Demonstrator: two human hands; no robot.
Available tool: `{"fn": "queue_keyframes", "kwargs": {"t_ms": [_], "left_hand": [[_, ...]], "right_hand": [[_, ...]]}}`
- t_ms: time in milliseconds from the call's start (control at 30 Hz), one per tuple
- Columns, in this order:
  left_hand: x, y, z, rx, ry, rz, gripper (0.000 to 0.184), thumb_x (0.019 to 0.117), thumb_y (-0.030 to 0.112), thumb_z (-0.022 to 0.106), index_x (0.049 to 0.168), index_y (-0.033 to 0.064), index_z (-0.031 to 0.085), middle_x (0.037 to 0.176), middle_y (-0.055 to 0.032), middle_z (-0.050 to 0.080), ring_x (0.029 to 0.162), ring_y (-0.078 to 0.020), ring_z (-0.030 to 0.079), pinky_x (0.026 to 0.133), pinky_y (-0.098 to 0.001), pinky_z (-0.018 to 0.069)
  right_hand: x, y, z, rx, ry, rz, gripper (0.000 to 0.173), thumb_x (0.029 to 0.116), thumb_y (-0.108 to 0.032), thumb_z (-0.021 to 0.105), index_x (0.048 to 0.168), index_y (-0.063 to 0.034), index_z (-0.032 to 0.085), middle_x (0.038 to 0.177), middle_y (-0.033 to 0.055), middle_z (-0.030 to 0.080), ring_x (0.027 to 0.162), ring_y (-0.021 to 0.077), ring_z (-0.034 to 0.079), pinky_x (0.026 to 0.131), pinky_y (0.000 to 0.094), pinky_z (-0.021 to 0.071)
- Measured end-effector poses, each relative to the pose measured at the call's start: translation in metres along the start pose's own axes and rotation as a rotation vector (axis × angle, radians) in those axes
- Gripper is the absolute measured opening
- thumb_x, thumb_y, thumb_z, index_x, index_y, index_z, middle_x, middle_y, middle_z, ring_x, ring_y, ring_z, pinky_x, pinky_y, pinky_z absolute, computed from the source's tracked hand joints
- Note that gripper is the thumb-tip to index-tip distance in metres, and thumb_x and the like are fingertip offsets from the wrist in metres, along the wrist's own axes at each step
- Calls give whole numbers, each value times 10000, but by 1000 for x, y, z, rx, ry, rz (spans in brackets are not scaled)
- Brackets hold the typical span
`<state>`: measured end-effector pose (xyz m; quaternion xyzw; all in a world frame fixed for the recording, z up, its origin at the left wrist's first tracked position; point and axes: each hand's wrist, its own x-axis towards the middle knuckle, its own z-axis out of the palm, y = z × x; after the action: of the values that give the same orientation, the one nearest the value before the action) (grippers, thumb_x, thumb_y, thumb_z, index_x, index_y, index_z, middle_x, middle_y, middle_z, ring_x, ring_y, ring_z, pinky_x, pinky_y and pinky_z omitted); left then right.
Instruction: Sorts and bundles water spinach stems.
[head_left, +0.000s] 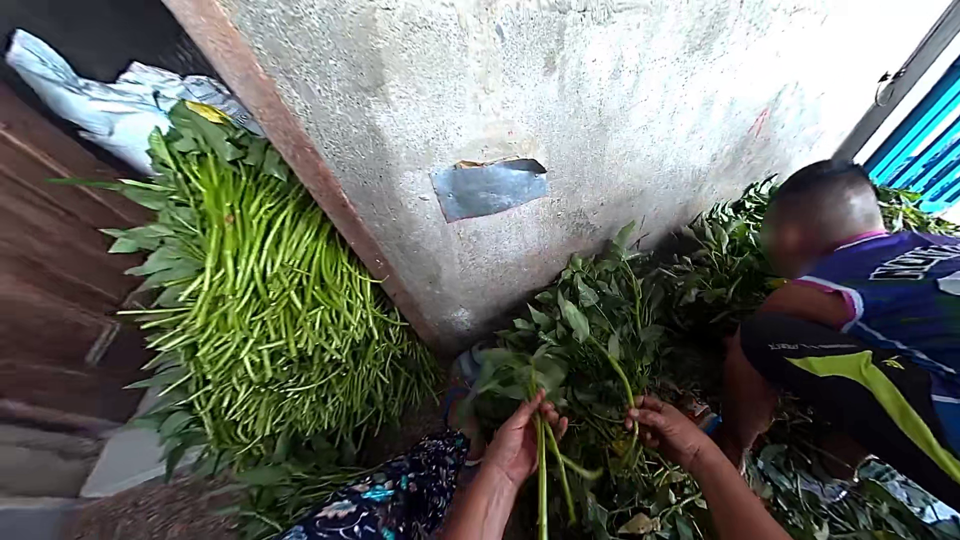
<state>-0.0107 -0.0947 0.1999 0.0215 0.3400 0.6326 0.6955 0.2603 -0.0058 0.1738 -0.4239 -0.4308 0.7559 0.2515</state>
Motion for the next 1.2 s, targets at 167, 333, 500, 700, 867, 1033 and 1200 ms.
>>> {"fn": "queue_keyframes", "kwargs": {"t_ms": [167, 333, 500, 700, 867, 1033, 1200], "left_hand": [[-2, 12, -3, 53, 196, 98, 128, 1093, 153, 452, 1157, 56, 505, 857, -81, 620, 616, -147, 618, 589, -283, 579], [-4, 5, -16, 292, 427, 202, 151, 1060, 66, 520, 1190, -10, 519, 848, -112, 626, 633, -170, 624, 556, -289, 548], [2, -13, -28, 475, 447, 122, 295, 1005, -29, 549, 1296, -29, 506, 950, -151, 656, 703, -194, 662, 604, -315, 574], [8, -15, -37, 716, 391, 73, 401, 954, 14, 659, 1332, -2, 528, 994, -146, 628, 720, -184, 632, 593, -308, 541], [9, -13, -40, 727, 388, 32, 399, 968, 36, 642, 1353, 10, 542, 1079, -164, 630, 781, -209, 638, 624, -344, 550], [9, 2, -27, 658, 356, 34, 351, 970, 66, 685, 1295, -6, 574, 1037, -150, 655, 755, -189, 648, 605, -310, 549], [8, 4, -23, 553, 433, 133, 251, 968, 47, 681, 1191, -38, 602, 908, -142, 667, 696, -175, 641, 590, -280, 538]], "right_hand": [[-19, 31, 43, -331, 70, -231, 197, 901, -148, 742, 1029, -34, 644, 891, 32, 685, 742, 98, 631, 688, 280, 542], [-32, 80, 73, -908, 117, -73, 278, 952, -207, 705, 1123, 11, 676, 1048, 176, 709, 996, 307, 695, 942, 513, 551], [-38, 80, 99, -1189, 24, -91, 243, 983, -178, 642, 1128, 11, 690, 1121, 193, 703, 1081, 347, 684, 983, 526, 532], [-44, 75, 109, -1410, 25, -259, 206, 998, -161, 612, 1099, -1, 693, 1123, 192, 706, 1075, 356, 701, 901, 507, 578], [-46, 62, 111, -1503, -44, -204, 221, 1018, -179, 583, 1134, -16, 677, 1147, 188, 705, 1087, 360, 700, 897, 519, 579], [-42, 55, 94, -1293, -211, 42, 421, 1052, -366, 564, 1199, 0, 711, 1203, 219, 695, 1174, 370, 656, 1059, 541, 487], [-52, 61, 90, -1082, -92, 19, 357, 1052, -295, 556, 1136, 8, 725, 1066, 187, 732, 1016, 315, 709, 973, 511, 539]]}}
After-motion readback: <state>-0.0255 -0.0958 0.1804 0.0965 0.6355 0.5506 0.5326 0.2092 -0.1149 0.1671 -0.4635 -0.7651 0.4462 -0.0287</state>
